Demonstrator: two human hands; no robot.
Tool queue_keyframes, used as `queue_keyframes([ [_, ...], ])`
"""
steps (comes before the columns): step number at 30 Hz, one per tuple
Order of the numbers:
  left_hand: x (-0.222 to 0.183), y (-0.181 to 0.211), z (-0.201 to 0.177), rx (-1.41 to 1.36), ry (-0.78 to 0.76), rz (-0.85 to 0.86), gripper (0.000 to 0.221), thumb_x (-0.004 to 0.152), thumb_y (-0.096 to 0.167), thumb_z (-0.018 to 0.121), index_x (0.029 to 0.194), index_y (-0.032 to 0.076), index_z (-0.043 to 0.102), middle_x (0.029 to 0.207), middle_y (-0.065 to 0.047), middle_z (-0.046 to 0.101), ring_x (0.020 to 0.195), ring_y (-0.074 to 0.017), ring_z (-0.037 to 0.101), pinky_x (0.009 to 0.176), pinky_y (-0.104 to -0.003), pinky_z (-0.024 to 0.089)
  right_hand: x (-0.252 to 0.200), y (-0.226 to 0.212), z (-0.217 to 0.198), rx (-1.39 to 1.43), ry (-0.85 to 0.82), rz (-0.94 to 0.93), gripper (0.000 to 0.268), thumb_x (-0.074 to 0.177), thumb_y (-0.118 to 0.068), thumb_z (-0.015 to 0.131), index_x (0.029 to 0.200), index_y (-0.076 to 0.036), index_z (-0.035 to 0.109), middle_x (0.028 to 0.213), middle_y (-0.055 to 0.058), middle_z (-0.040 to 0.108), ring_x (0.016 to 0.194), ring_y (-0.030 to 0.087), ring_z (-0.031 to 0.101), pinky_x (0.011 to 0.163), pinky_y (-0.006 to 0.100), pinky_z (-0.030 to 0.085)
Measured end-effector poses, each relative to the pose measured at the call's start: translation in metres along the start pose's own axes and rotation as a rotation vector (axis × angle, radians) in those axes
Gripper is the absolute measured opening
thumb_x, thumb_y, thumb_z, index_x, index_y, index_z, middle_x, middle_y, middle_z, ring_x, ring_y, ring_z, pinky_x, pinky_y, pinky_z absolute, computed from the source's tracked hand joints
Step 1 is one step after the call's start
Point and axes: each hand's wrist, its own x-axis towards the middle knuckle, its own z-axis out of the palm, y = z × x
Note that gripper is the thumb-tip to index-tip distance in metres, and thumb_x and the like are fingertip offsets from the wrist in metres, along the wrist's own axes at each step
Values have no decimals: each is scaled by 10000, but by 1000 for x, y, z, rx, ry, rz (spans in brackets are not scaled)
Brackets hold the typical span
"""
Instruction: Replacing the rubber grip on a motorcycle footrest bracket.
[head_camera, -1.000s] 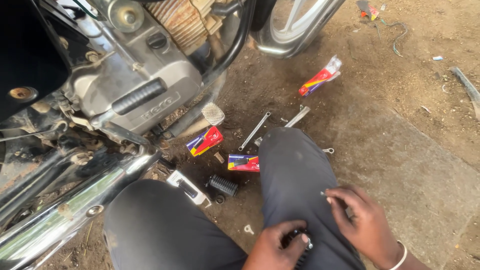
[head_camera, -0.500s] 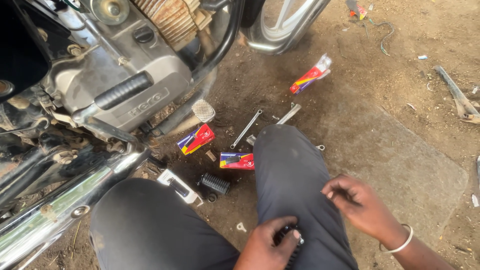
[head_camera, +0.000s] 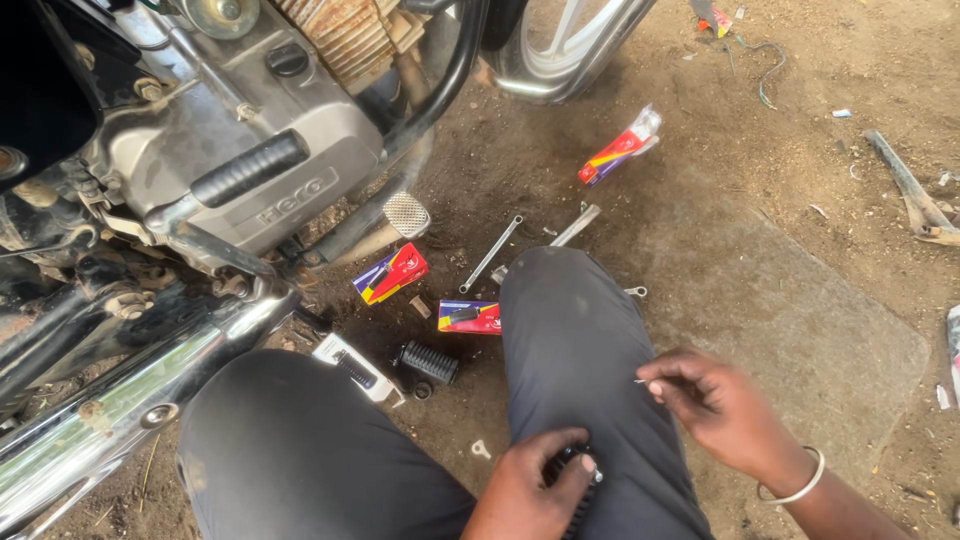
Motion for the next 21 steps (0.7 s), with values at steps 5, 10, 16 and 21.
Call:
queue_keyframes([
  [5, -2, 4, -2, 18, 9, -17, 391, 886, 284, 715, 1189, 38, 727, 1077, -166, 783, 1031, -201, 770, 912, -304, 570, -5, -25, 1, -178, 66, -100, 195, 838, -97, 722, 1015, -109, 804, 913, -5, 777, 790, 116, 721, 688, 266, 607],
  [10, -4, 7, -4, 21, 3, -86, 402, 879, 295, 710, 1201, 55, 717, 1084, -158, 780, 1031, -211, 778, 919, -310, 577, -4, -19, 8, -218, 118, -184, 147, 820, -76, 741, 956, -103, 789, 910, 4, 786, 805, 137, 709, 686, 285, 590],
  [16, -6, 5, -6, 24, 26, -21, 405, 884, 293, 713, 1200, 39, 717, 1145, -170, 764, 1107, -235, 753, 971, -328, 562, -7, -10, 22, -244, 231, -297, 172, 801, -11, 732, 938, -107, 770, 996, 34, 717, 793, 148, 727, 701, 279, 560],
  [21, -5, 1, -3, 32, 37, -7, 396, 887, 282, 712, 1196, 35, 718, 1161, -175, 759, 1136, -252, 739, 996, -341, 546, -9, -12, 25, -504, 359, -541, 171, 801, -4, 730, 959, -67, 711, 968, 67, 636, 916, 237, 667, 786, 341, 568],
])
